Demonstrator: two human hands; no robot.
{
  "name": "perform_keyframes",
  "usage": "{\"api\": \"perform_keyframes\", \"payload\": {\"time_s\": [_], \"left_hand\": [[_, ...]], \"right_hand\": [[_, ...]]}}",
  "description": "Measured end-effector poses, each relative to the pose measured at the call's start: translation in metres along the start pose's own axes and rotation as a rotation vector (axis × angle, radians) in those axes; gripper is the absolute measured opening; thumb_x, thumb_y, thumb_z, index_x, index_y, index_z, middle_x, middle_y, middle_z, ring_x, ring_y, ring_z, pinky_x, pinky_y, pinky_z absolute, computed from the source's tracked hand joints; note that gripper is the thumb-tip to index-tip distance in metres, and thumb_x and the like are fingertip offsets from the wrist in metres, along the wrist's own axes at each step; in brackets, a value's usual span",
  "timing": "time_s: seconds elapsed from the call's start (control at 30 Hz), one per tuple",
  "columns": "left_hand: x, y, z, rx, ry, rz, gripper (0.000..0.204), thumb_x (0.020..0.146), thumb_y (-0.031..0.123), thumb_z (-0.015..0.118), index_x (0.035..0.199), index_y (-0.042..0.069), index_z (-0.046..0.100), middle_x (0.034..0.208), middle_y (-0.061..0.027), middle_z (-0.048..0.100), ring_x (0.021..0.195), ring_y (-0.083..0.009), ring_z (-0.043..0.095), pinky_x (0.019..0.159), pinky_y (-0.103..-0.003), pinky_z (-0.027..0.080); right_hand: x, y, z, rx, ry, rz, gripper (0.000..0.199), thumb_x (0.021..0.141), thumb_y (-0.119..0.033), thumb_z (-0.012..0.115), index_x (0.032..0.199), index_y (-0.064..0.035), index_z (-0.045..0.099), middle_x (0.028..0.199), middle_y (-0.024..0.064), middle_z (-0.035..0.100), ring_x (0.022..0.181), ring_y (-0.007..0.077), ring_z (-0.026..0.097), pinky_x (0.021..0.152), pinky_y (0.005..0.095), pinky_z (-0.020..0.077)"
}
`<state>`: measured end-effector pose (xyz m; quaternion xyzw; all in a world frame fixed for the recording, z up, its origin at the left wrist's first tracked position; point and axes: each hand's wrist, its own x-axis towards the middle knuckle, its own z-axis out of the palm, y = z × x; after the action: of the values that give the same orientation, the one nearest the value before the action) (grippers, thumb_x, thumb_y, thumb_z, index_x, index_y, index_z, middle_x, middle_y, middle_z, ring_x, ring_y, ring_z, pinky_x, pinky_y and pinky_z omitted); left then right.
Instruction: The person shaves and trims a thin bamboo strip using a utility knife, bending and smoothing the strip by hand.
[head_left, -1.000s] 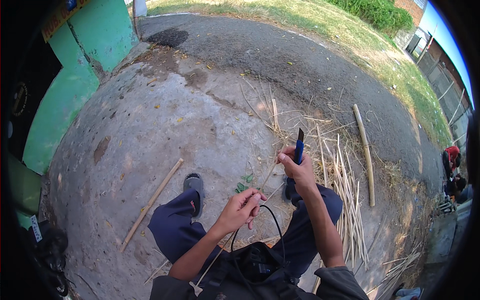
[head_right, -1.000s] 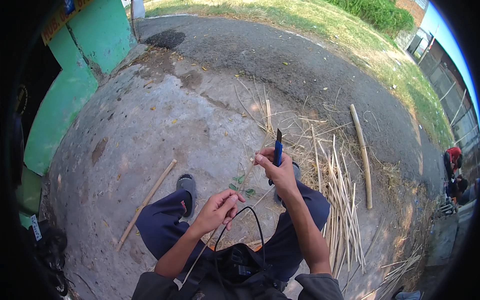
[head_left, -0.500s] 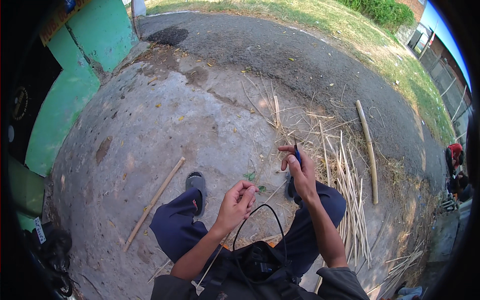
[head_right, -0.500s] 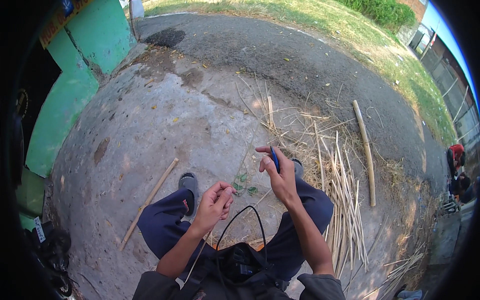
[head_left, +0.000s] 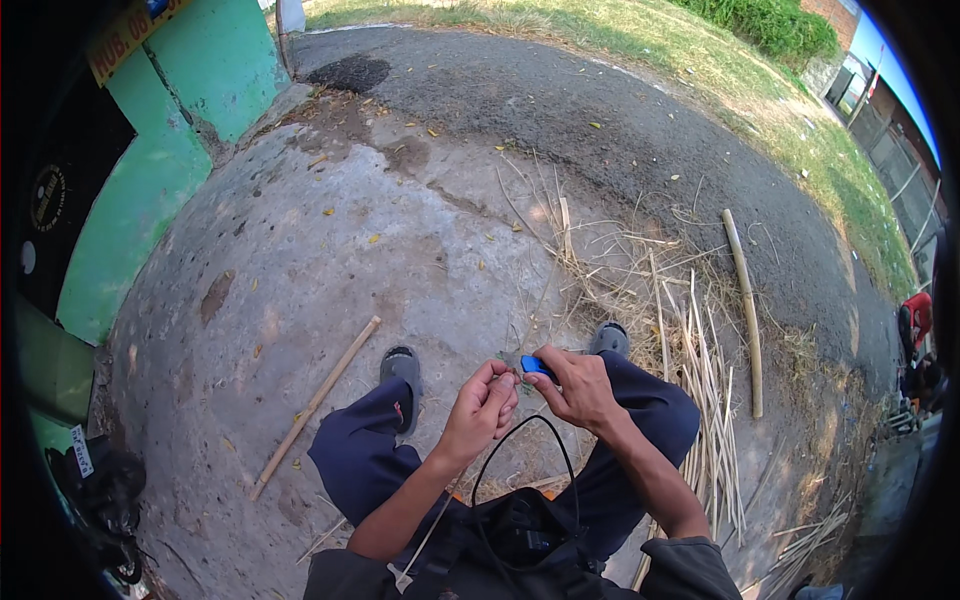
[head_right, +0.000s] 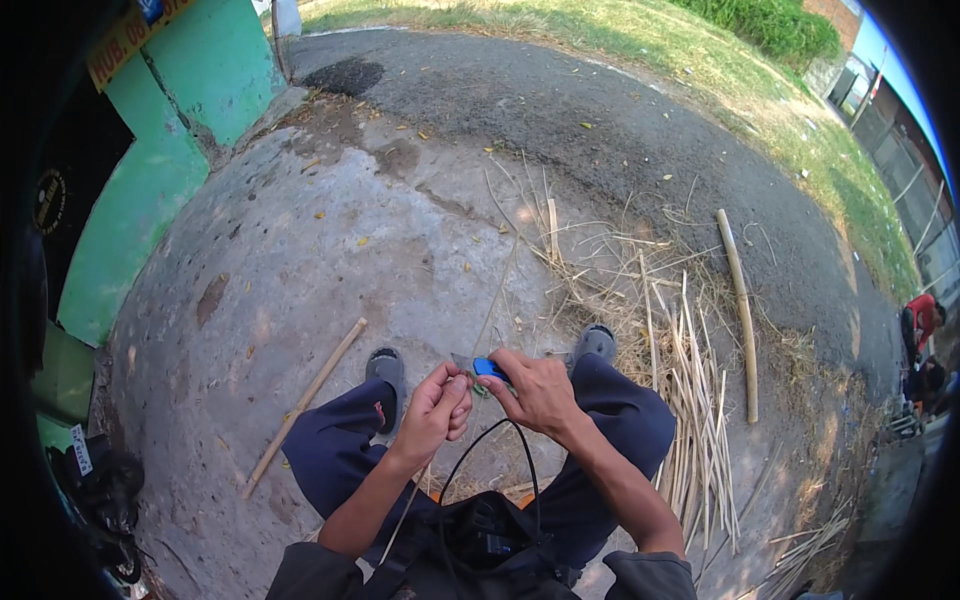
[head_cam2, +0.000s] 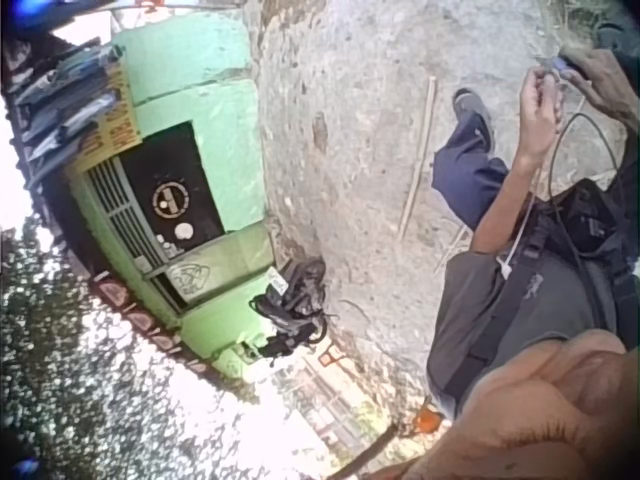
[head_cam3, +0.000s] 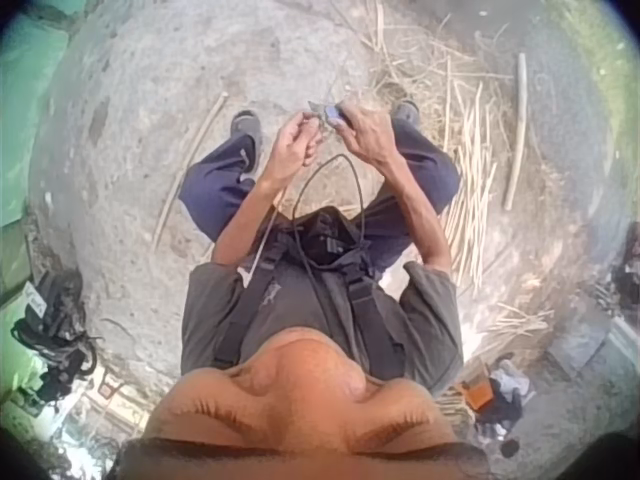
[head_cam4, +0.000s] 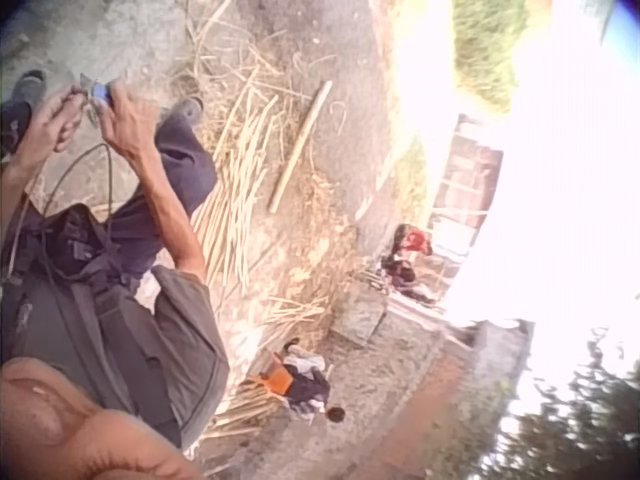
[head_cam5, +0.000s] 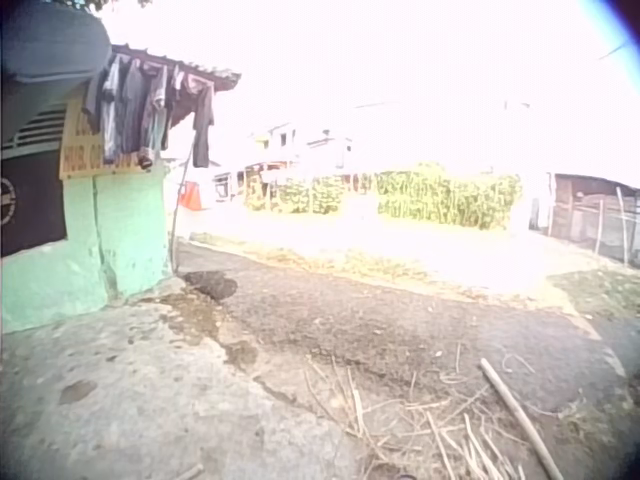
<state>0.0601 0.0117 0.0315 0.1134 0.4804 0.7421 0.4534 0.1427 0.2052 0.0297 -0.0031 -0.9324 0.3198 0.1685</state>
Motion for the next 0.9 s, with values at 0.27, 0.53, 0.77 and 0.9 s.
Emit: {"api": "perform_keyframes", "payload": {"time_s": [0.27,0.53,0.77,0.9], "left_hand": [[-0.002,0.009,-0.003,-0.172,-0.104,-0.129,0.014,0.117,0.026,0.052,0.115,0.012,0.052,0.075,0.0073,0.037,0.054,-0.0012,0.026,0.045,-0.022,0.019],[-0.005,0.01,0.001,-0.251,-0.089,-0.158,0.015,0.117,0.028,0.052,0.114,0.013,0.052,0.075,0.0076,0.036,0.053,-0.0013,0.025,0.044,-0.022,0.019],[-0.006,0.01,0.003,-0.218,-0.089,-0.117,0.014,0.117,0.027,0.052,0.114,0.014,0.053,0.074,0.0076,0.034,0.052,-0.0012,0.024,0.043,-0.021,0.017],[-0.008,0.008,0.005,-0.238,-0.108,-0.121,0.014,0.117,0.027,0.052,0.113,0.013,0.053,0.073,0.0073,0.034,0.052,-0.0015,0.024,0.043,-0.022,0.017]], "right_hand": [[-0.001,-0.004,0.002,-0.012,0.069,-0.007,0.028,0.103,-0.037,0.07,0.107,-0.0097,0.066,0.082,0.0108,0.069,0.07,0.0354,0.071,0.057,0.0453,0.0512],[0.0,-0.008,0.004,-0.055,0.159,-0.026,0.028,0.1,-0.037,0.073,0.104,-0.0098,0.068,0.081,0.0091,0.069,0.067,0.0326,0.071,0.056,0.0428,0.0521],[0.002,-0.009,0.003,-0.093,0.2,-0.018,0.028,0.099,-0.036,0.075,0.105,-0.0093,0.069,0.082,0.0085,0.071,0.067,0.0317,0.071,0.056,0.0409,0.0522],[0.005,-0.003,-0.002,-0.107,0.239,0.013,0.027,0.099,-0.035,0.075,0.106,-0.0096,0.07,0.083,0.008,0.072,0.067,0.0315,0.071,0.056,0.0405,0.0516]]}}
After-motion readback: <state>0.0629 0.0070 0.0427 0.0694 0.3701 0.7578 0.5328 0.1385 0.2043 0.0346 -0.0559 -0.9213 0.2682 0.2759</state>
